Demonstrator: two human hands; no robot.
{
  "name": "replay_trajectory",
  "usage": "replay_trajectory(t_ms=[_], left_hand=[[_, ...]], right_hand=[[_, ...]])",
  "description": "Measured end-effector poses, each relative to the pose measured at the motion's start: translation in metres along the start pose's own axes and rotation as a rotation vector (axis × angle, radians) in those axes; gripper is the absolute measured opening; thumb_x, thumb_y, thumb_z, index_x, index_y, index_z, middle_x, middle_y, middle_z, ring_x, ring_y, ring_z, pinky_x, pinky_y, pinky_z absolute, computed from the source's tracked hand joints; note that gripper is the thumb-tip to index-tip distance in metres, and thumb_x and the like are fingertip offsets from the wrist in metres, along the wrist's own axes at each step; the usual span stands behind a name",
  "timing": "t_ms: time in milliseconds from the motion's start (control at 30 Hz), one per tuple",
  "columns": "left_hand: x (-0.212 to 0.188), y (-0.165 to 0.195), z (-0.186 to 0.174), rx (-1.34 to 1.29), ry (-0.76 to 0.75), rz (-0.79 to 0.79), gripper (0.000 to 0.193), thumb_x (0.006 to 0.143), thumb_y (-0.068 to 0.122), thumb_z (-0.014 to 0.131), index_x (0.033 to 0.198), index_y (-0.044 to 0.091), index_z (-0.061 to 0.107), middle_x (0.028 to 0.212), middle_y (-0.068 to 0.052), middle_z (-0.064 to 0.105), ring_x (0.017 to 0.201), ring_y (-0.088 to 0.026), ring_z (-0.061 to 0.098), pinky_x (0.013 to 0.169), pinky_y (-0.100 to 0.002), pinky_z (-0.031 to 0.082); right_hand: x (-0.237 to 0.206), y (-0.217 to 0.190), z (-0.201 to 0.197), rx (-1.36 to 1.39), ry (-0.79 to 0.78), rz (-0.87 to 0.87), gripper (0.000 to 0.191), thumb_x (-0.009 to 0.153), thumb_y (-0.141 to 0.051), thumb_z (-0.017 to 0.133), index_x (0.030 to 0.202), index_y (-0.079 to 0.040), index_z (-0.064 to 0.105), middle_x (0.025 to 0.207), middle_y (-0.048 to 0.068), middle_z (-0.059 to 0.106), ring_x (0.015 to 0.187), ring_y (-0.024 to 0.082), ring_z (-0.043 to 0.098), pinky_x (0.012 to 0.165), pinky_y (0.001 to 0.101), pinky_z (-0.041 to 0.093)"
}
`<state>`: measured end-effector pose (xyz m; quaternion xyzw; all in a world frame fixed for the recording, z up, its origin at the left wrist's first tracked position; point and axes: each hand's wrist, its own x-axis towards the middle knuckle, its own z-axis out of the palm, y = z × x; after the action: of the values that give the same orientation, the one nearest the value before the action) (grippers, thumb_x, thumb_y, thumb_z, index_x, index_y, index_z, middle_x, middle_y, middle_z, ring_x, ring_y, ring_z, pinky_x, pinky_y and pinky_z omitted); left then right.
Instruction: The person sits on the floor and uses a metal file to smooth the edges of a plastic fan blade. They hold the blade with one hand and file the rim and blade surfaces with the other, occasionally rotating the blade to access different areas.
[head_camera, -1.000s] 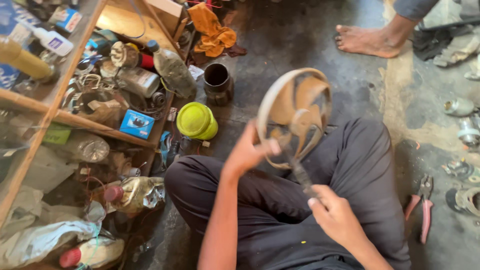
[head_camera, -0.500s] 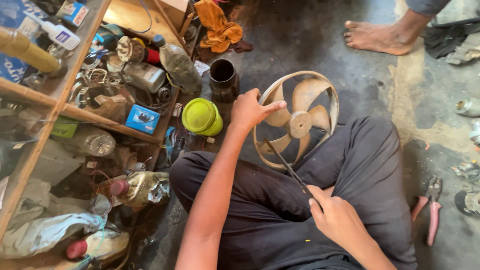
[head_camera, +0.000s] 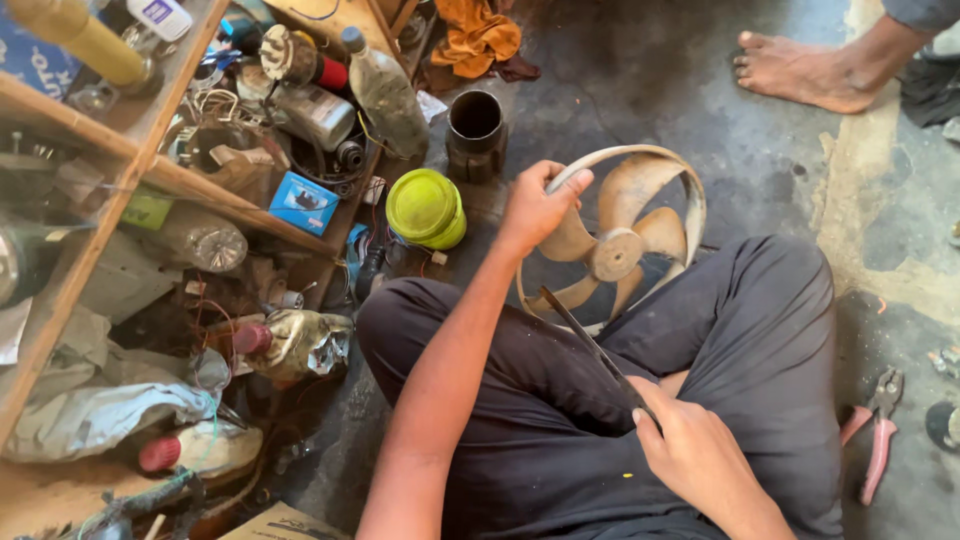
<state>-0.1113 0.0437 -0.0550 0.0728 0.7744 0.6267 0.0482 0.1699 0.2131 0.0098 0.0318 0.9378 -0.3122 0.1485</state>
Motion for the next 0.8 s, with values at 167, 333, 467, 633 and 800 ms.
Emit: replay_trajectory(t_ms=[167, 333, 467, 633, 800], left_hand=[[-0.009, -0.015, 0.024, -0.152, 0.141, 0.095, 0.040, 0.092, 0.041, 0.074, 0.094, 0.002, 0.067, 0.076, -0.004, 0.072, 0.069, -0.009, 0.068, 0.064, -0.030, 0.053], [0.001, -0.025, 0.032, 0.126, 0.237, 0.156, 0.040, 0.097, 0.044, 0.066, 0.103, 0.005, 0.066, 0.083, -0.014, 0.075, 0.079, -0.030, 0.073, 0.070, -0.041, 0.055], [0.001, -0.028, 0.031, 0.196, 0.256, 0.143, 0.039, 0.098, 0.047, 0.059, 0.109, 0.010, 0.065, 0.091, -0.015, 0.076, 0.090, -0.040, 0.073, 0.075, -0.048, 0.055], [-0.004, -0.023, 0.031, 0.176, 0.251, 0.104, 0.040, 0.099, 0.049, 0.057, 0.109, 0.010, 0.066, 0.088, -0.015, 0.076, 0.087, -0.038, 0.074, 0.073, -0.047, 0.055], [-0.004, -0.019, 0.032, 0.135, 0.247, 0.053, 0.042, 0.101, 0.050, 0.053, 0.107, 0.010, 0.067, 0.083, -0.014, 0.075, 0.083, -0.037, 0.075, 0.072, -0.046, 0.055]], right_hand=[[-0.006, -0.007, -0.006, 0.072, 0.158, -0.130, 0.058, 0.084, -0.014, 0.062, 0.141, -0.011, 0.052, 0.085, 0.022, 0.071, 0.081, 0.043, 0.069, 0.069, 0.0529, 0.052], [0.005, -0.017, -0.003, -0.075, 0.142, -0.064, 0.051, 0.088, -0.017, 0.061, 0.138, -0.015, 0.055, 0.087, 0.019, 0.073, 0.083, 0.041, 0.070, 0.073, 0.0529, 0.054], [0.013, -0.027, 0.001, -0.105, 0.158, -0.097, 0.050, 0.086, -0.015, 0.060, 0.135, -0.011, 0.056, 0.094, 0.018, 0.075, 0.080, 0.044, 0.069, 0.069, 0.0543, 0.054], [0.015, -0.035, 0.002, -0.165, 0.119, -0.073, 0.046, 0.086, -0.015, 0.061, 0.132, -0.012, 0.058, 0.096, 0.016, 0.075, 0.079, 0.042, 0.070, 0.071, 0.0533, 0.055], [0.008, -0.032, 0.000, -0.232, 0.090, -0.100, 0.052, 0.086, -0.014, 0.061, 0.138, -0.017, 0.057, 0.084, 0.014, 0.075, 0.069, 0.041, 0.069, 0.063, 0.0515, 0.055]])
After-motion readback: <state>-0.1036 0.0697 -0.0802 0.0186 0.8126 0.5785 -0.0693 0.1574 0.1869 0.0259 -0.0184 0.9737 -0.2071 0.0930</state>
